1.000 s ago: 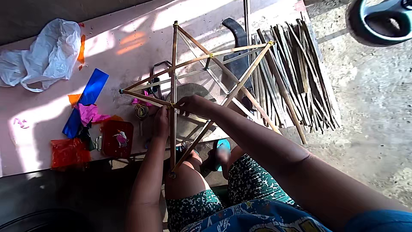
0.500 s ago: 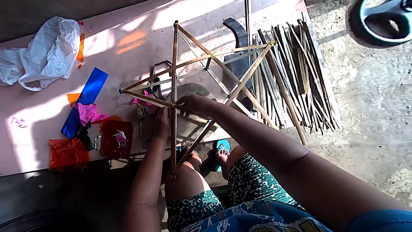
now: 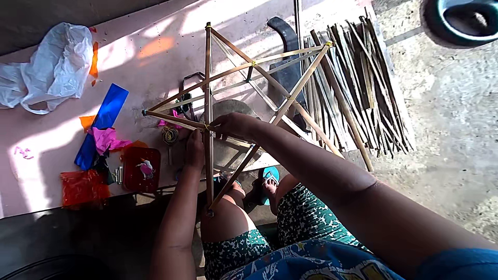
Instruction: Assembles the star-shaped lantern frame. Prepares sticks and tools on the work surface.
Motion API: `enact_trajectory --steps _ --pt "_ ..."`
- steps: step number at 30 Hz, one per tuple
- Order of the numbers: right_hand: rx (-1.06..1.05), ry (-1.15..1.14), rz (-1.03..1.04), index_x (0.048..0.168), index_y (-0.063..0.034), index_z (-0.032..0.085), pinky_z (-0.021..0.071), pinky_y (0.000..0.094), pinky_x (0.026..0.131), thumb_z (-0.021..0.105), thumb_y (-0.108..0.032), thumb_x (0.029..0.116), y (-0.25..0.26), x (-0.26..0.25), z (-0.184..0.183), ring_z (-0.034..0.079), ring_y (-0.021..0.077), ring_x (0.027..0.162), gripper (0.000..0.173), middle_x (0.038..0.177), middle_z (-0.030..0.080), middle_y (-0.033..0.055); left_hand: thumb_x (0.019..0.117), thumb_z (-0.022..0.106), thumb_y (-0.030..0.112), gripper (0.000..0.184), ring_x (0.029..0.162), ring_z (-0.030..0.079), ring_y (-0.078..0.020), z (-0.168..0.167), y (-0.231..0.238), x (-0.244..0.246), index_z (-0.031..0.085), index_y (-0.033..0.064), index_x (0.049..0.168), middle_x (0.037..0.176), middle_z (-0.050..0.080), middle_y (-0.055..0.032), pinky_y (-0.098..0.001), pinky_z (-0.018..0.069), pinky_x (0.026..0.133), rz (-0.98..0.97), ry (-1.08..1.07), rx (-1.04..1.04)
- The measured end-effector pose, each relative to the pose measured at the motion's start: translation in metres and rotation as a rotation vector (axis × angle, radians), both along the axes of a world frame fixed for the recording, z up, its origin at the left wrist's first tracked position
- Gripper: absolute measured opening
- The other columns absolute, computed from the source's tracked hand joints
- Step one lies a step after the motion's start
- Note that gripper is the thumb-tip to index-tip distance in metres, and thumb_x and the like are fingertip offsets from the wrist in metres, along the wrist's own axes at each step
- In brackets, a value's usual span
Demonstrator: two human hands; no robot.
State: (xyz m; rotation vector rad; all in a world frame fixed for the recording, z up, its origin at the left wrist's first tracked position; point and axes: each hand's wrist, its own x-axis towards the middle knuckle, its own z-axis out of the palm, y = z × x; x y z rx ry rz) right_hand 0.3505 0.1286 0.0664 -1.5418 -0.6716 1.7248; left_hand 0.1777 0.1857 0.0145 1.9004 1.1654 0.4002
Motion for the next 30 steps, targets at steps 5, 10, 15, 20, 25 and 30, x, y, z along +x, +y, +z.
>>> enact_trajectory --steps 5,10,15,20,25,30 --pt "0.009 -0.001 -0.017 0.135 0.0019 0.060 0.0531 0.0209 0.067 0.054 -0.005 0.1051 -0.001 0.000 0.001 0.062 0.0070 0.068 0.031 0.089 0.066 0.0082 0.1139 0.029 0.021 0.041 0.110 0.057 -0.0127 0.004 0.004 0.009 0.059 -0.0051 0.123 0.119 0.062 -0.0153 -0.0312 0.0440 0.100 0.096 -0.108 -0.266" --pt "0.012 -0.052 0.014 0.134 0.0015 0.060 0.0524 0.0210 0.068 0.053 -0.005 0.1056 -0.001 0.001 0.004 0.062 0.0064 0.068 0.031 0.090 0.068 0.0084 0.1085 0.037 0.000 0.030 0.119 0.065 -0.0358 0.009 0.003 0.006 0.060 -0.0156 0.120 0.121 0.066 -0.0301 -0.0440 0.0481 0.104 -0.134 0.182 0.160" --pt "0.038 -0.046 0.010 0.134 0.0020 0.061 0.0531 0.0209 0.067 0.054 -0.003 0.1048 -0.002 0.001 0.000 0.062 0.0069 0.068 0.030 0.089 0.068 0.0083 0.1078 0.038 -0.002 0.030 0.122 0.063 -0.0354 0.001 0.005 0.003 0.059 -0.0145 0.123 0.124 0.065 -0.0294 -0.0438 0.0461 0.107 -0.157 0.211 0.195" --pt "0.074 -0.028 -0.012 0.129 0.0028 0.064 0.0529 0.0199 0.066 0.054 -0.005 0.1048 -0.005 0.001 -0.001 0.062 0.0056 0.066 0.027 0.086 0.068 0.0067 0.1139 0.033 0.023 0.035 0.088 0.059 -0.0053 0.000 0.002 0.013 0.059 0.0016 0.121 0.101 0.062 -0.0058 -0.0211 0.0492 0.080 0.134 -0.112 -0.329" --pt "0.076 0.018 -0.035 0.129 0.0044 0.063 0.0537 0.0197 0.066 0.057 -0.005 0.1039 -0.006 0.003 -0.005 0.062 0.0048 0.066 0.028 0.085 0.068 0.0064 0.1135 0.035 0.026 0.037 0.084 0.059 -0.0064 0.009 0.002 0.016 0.061 0.0010 0.119 0.097 0.062 -0.0059 -0.0256 0.0504 0.081 0.153 -0.133 -0.404" --pt "0.085 -0.008 -0.012 0.134 0.0032 0.060 0.0545 0.0222 0.068 0.056 -0.006 0.1044 -0.005 0.003 -0.012 0.064 0.0069 0.068 0.032 0.091 0.070 0.0095 0.1134 0.035 0.025 0.037 0.082 0.060 -0.0072 -0.001 0.004 0.013 0.062 0.0011 0.120 0.095 0.063 -0.0060 -0.0263 0.0515 0.079 0.169 -0.163 -0.419"
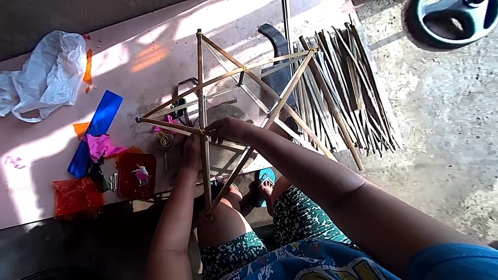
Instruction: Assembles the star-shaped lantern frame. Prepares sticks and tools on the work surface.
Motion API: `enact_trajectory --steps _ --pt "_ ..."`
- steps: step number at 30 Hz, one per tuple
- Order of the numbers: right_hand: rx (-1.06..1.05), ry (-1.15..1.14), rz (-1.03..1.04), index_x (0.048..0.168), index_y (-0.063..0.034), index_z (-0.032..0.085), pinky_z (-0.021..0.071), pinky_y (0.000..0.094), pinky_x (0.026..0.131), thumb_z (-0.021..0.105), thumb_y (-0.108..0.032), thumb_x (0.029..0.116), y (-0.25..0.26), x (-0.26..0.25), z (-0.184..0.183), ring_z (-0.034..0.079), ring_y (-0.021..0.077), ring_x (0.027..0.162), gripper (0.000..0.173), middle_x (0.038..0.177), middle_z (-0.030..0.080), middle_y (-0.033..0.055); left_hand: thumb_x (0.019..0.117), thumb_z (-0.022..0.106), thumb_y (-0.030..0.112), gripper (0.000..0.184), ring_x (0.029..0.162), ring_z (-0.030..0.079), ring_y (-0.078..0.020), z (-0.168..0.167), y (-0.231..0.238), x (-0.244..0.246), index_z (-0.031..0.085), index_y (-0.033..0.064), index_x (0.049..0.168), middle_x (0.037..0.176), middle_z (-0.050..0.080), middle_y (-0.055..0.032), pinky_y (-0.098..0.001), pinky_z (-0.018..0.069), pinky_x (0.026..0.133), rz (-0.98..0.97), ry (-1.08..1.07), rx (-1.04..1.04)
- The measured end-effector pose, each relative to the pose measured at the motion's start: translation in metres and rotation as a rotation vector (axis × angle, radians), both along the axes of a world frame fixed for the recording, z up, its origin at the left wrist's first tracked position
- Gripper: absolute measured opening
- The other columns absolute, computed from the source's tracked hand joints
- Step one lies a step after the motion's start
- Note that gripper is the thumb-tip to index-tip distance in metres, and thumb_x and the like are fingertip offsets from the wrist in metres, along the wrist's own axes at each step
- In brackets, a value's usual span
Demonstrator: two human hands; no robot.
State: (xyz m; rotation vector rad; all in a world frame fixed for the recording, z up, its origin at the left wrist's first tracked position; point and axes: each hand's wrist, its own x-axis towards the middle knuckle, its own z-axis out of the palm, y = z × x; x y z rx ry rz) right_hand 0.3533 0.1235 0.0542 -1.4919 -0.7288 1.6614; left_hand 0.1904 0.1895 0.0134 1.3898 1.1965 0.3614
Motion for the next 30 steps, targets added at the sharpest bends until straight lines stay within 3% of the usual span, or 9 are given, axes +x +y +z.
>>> enact_trajectory --steps 3,6,8,10,12,13,19,25,30 --pt "-0.009 -0.047 0.029 0.135 0.0017 0.060 0.0536 0.0226 0.068 0.057 -0.008 0.1046 0.000 0.001 0.004 0.063 0.0069 0.068 0.032 0.092 0.070 0.0092 0.1133 0.036 0.026 0.037 0.084 0.060 -0.0065 0.001 -0.002 0.002 0.063 0.0015 0.120 0.097 0.063 -0.0056 -0.0262 0.0515 0.080 0.028 -0.015 0.002" --pt "0.010 -0.039 0.024 0.135 0.0023 0.060 0.0542 0.0233 0.069 0.057 -0.010 0.1049 -0.001 0.000 0.000 0.064 0.0075 0.070 0.032 0.093 0.070 0.0105 0.1133 0.036 0.030 0.041 0.092 0.061 -0.0121 0.005 -0.004 0.000 0.064 0.0017 0.123 0.106 0.065 -0.0106 -0.0331 0.0504 0.086 0.003 0.039 0.049" --pt "0.021 -0.035 0.018 0.134 0.0028 0.060 0.0548 0.0238 0.069 0.057 -0.009 0.1051 -0.001 0.000 -0.001 0.064 0.0083 0.070 0.032 0.095 0.070 0.0117 0.1135 0.033 0.033 0.043 0.090 0.062 -0.0135 -0.003 -0.002 -0.006 0.063 0.0042 0.122 0.105 0.065 -0.0100 -0.0343 0.0524 0.084 -0.069 0.086 0.108" --pt "0.017 -0.053 0.028 0.136 0.0023 0.059 0.0545 0.0247 0.070 0.055 -0.009 0.1058 -0.002 -0.001 0.003 0.064 0.0090 0.071 0.032 0.098 0.069 0.0127 0.1110 0.046 0.021 0.032 0.097 0.066 -0.0263 -0.006 0.000 -0.010 0.064 -0.0038 0.120 0.106 0.067 -0.0191 -0.0446 0.0534 0.090 -0.254 0.252 0.355" --pt "0.013 -0.055 0.023 0.135 0.0017 0.059 0.0536 0.0239 0.067 0.055 -0.010 0.1058 -0.002 -0.002 0.003 0.063 0.0081 0.069 0.032 0.096 0.070 0.0115 0.1044 0.061 0.018 0.029 0.097 0.070 -0.0373 -0.001 0.002 -0.010 0.066 -0.0078 0.115 0.102 0.070 -0.0246 -0.0543 0.0541 0.091 -0.422 0.368 0.606" --pt "0.021 -0.051 0.015 0.135 0.0017 0.060 0.0531 0.0230 0.065 0.056 -0.010 0.1054 -0.002 -0.002 0.000 0.062 0.0073 0.067 0.032 0.094 0.070 0.0107 0.1037 0.063 0.018 0.029 0.097 0.070 -0.0392 0.003 0.002 -0.009 0.066 -0.0084 0.115 0.102 0.070 -0.0255 -0.0556 0.0540 0.091 -0.461 0.405 0.646" --pt "0.031 -0.092 0.036 0.133 0.0014 0.063 0.0522 0.0223 0.063 0.058 -0.010 0.1049 -0.001 -0.002 0.001 0.061 0.0062 0.065 0.031 0.092 0.070 0.0094 0.1033 0.063 0.018 0.031 0.099 0.070 -0.0386 0.014 -0.004 -0.005 0.067 -0.0099 0.116 0.103 0.071 -0.0267 -0.0523 0.0527 0.093 -0.397 0.404 0.593" --pt "0.025 -0.056 0.019 0.133 0.0015 0.063 0.0521 0.0214 0.062 0.058 -0.009 0.1042 -0.001 -0.001 0.001 0.061 0.0059 0.064 0.030 0.091 0.070 0.0090 0.1057 0.059 0.020 0.029 0.092 0.068 -0.0284 0.008 -0.006 -0.008 0.066 -0.0062 0.115 0.100 0.069 -0.0206 -0.0449 0.0539 0.086 -0.324 0.310 0.493" --pt "0.030 -0.124 0.061 0.136 -0.0008 0.062 0.0524 0.0234 0.065 0.056 -0.010 0.1058 0.000 0.000 0.002 0.061 0.0071 0.066 0.032 0.092 0.071 0.0090 0.1023 0.062 0.013 0.028 0.091 0.072 -0.0350 -0.023 0.005 -0.013 0.067 -0.0113 0.114 0.098 0.071 -0.0252 -0.0506 0.0563 0.088 -0.404 0.262 0.768"
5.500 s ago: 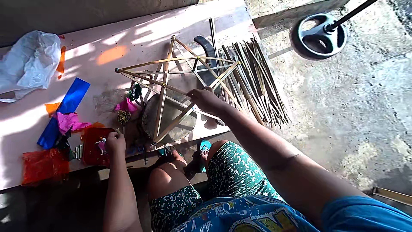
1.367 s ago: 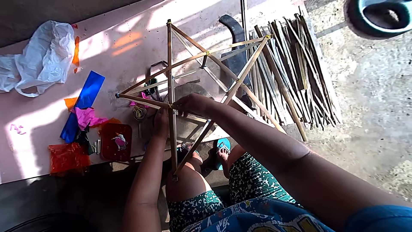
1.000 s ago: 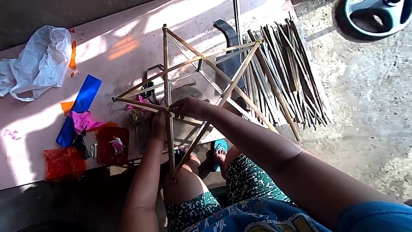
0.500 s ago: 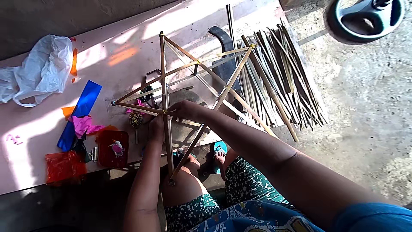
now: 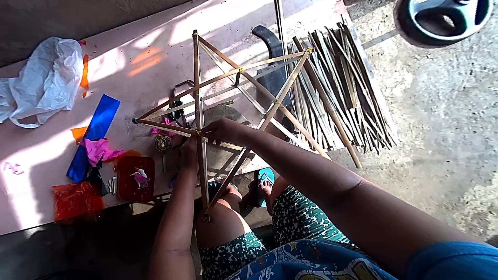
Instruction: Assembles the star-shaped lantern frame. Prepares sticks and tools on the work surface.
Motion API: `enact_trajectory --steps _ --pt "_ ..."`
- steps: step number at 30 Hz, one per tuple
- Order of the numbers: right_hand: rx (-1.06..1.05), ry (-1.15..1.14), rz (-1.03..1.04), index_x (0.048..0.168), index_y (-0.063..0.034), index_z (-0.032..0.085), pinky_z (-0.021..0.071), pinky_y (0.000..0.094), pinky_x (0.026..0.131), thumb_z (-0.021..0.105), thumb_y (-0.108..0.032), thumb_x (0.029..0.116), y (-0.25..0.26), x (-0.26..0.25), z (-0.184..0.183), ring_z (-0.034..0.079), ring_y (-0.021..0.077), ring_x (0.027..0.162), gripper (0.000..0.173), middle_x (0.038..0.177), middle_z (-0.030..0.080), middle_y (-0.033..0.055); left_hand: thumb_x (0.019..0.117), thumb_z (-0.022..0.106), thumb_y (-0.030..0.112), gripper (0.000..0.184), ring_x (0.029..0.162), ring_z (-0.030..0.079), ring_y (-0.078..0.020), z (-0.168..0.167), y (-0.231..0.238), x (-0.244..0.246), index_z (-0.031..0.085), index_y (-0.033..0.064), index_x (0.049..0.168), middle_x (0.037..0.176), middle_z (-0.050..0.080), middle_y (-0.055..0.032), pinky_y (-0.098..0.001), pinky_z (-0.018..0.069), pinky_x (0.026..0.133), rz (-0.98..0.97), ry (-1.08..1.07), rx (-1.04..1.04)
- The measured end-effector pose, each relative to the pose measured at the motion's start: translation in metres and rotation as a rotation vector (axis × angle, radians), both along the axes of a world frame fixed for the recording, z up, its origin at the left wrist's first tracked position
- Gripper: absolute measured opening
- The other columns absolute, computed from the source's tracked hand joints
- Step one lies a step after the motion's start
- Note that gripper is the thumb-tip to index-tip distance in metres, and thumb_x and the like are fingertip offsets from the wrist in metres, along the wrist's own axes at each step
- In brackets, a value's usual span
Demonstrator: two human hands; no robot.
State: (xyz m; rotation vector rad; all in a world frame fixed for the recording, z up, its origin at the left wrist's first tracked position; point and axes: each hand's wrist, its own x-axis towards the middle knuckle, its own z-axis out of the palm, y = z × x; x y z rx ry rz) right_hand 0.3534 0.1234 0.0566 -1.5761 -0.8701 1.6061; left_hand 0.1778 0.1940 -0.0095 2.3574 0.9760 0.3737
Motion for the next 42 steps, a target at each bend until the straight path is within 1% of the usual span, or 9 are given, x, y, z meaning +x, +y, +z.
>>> enact_trajectory --steps 9,15,17,20,23,27,34,37,42 --pt "0.018 -0.002 -0.006 0.136 -0.0012 0.063 0.0505 0.0215 0.061 0.057 -0.016 0.1059 0.002 0.001 -0.006 0.059 0.0054 0.062 0.034 0.084 0.070 0.0063 0.1029 0.061 0.013 0.027 0.096 0.072 -0.0349 -0.006 0.003 0.001 0.067 -0.0105 0.115 0.103 0.071 -0.0250 -0.0488 0.0565 0.090 -0.018 0.008 0.046" --pt "-0.013 0.008 0.017 0.139 0.0007 0.058 0.0531 0.0234 0.067 0.055 -0.016 0.1070 0.001 0.002 0.005 0.062 0.0079 0.069 0.036 0.098 0.070 0.0121 0.0990 0.067 0.009 0.026 0.106 0.065 -0.0388 -0.010 0.016 -0.007 0.067 -0.0077 0.119 0.116 0.063 -0.0268 -0.0517 0.0533 0.094 -0.045 -0.049 0.019" --pt "0.029 -0.123 0.032 0.141 0.0007 0.056 0.0552 0.0297 0.083 0.052 -0.019 0.1087 -0.004 0.013 0.013 0.068 0.0133 0.086 0.038 0.109 0.071 0.0150 0.1010 0.062 0.004 0.023 0.108 0.068 -0.0378 -0.001 0.021 -0.015 0.068 -0.0080 0.119 0.118 0.068 -0.0265 -0.0513 0.0531 0.099 -0.012 -0.084 -0.057" --pt "0.185 -0.502 -0.099 0.141 -0.0022 0.059 0.0480 0.0488 0.105 0.051 -0.021 0.1088 -0.027 0.051 0.026 0.067 0.0279 0.116 0.038 0.128 0.068 0.0170 0.1107 0.045 0.013 0.030 0.090 0.071 -0.0151 0.027 0.012 -0.024 0.063 -0.0081 0.123 0.111 0.069 -0.0176 -0.0320 0.0598 0.083 0.125 -0.198 -0.413" --pt "0.159 -0.857 -0.293 0.139 -0.0071 0.062 0.0333 0.0668 0.110 0.058 -0.027 0.1040 -0.058 0.099 0.011 0.052 0.0410 0.133 0.041 0.140 0.060 0.0186 0.1114 0.041 0.022 0.037 0.083 0.069 -0.0101 0.051 0.000 -0.031 0.060 -0.0045 0.127 0.108 0.069 -0.0107 -0.0299 0.0596 0.076 0.096 -0.266 -0.624" --pt "0.029 -0.899 -0.335 0.143 -0.0061 0.058 0.0270 0.0736 0.110 0.068 -0.035 0.0977 -0.090 0.134 -0.012 0.040 0.0480 0.141 0.054 0.152 0.048 0.0241 0.1047 0.055 0.008 0.027 0.083 0.067 -0.0094 0.065 -0.004 -0.023 0.059 -0.0055 0.127 0.107 0.066 -0.0100 -0.0280 0.0592 0.076 0.002 -0.225 -0.707" --pt "-0.240 -0.722 -0.284 0.149 0.0011 0.047 0.0377 0.0725 0.105 0.059 -0.036 0.1038 -0.116 0.159 -0.022 0.056 0.0497 0.126 0.059 0.135 0.061 0.0287 0.0943 0.072 0.006 0.033 0.081 0.067 -0.0107 0.075 -0.012 -0.013 0.061 -0.0027 0.124 0.103 0.067 -0.0098 -0.0279 0.0592 0.073 0.028 -0.111 -0.733" --pt "-0.173 -0.532 -0.374 0.127 0.0052 0.062 0.0491 0.0571 0.100 0.054 -0.024 0.1073 -0.124 0.159 -0.038 0.068 0.0369 0.108 0.036 0.117 0.068 0.0250 0.0944 0.072 0.004 0.031 0.075 0.066 -0.0101 0.082 -0.020 -0.004 0.061 -0.0036 0.122 0.097 0.069 -0.0094 -0.0264 0.0582 0.069 0.071 -0.079 -0.760" --pt "-0.158 -0.274 -0.575 0.131 0.0038 0.057 0.0520 0.0353 0.089 0.050 -0.013 0.1082 -0.126 0.138 -0.013 0.066 0.0180 0.097 0.029 0.118 0.067 0.0174 0.0954 0.070 0.002 0.033 0.080 0.068 -0.0188 0.084 -0.014 0.000 0.057 -0.0064 0.125 0.099 0.067 -0.0168 -0.0356 0.0591 0.075 0.128 0.063 -0.716"
